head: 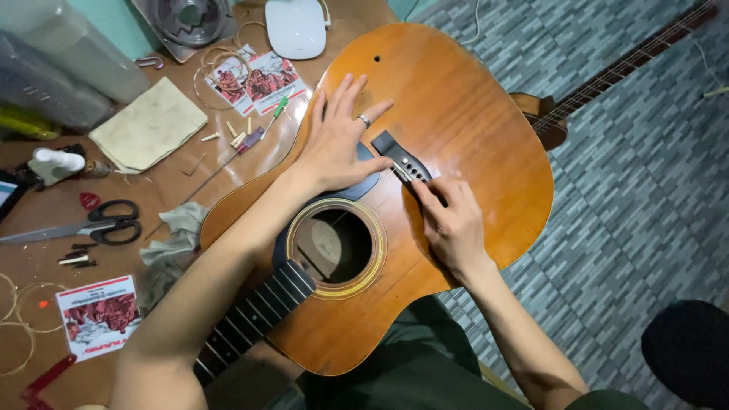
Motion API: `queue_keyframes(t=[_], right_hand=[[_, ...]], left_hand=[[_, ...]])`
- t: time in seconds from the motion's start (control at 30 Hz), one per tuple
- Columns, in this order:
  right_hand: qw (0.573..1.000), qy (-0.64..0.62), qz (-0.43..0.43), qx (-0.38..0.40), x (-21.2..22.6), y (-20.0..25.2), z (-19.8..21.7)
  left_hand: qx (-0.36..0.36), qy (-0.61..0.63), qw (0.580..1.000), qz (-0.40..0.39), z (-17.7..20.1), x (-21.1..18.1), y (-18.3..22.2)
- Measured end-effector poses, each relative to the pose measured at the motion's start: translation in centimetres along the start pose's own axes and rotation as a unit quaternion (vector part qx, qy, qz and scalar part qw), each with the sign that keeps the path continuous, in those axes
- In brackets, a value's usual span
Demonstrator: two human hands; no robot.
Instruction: The person is removing old strings from an acoustic guitar, cleaning the bridge area with a cloth, and preparing to install new strings.
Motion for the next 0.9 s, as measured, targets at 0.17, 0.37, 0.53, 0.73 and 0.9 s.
queue_keyframes(t=[0.17, 0.37, 0.53, 0.73, 0.9], right_hand=[[1.0, 0.025, 0.01, 0.013, 0.6, 0.0, -0.6], [0.999, 0.017, 0.001, 0.031, 1.2, -1.0, -0.6], [0.997, 0.033, -0.058, 0.044, 1.0, -1.5, -1.0], [0.993, 0.071, -0.068, 0.063, 0.5, -1.4, -1.5], [0.987, 0.124, -0.028, 0.094, 0.3, -1.3, -2.2]], left_hand=[[0.022, -0.068, 0.997, 0.002, -1.1, 0.2, -0.1], [0.077, -0.083, 0.994, 0.006, -1.0, 0.1, -0.4], [0.063, -0.107, 0.992, 0.012, -1.7, 0.2, -0.5], [0.076, -0.116, 0.99, 0.026, -1.5, -0.1, -0.5], [0.064, -0.123, 0.99, 0.032, -1.7, 0.0, -0.4]])
Point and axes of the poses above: each hand's wrist, its own y-axis away from the middle knuckle, its own z-axis out of the back of the hand, x = y × z, the point moved 7 cm from there along -y, towards the middle knuckle, and after that the axes turned 15 degrees about -y, right-handed, at the moved point
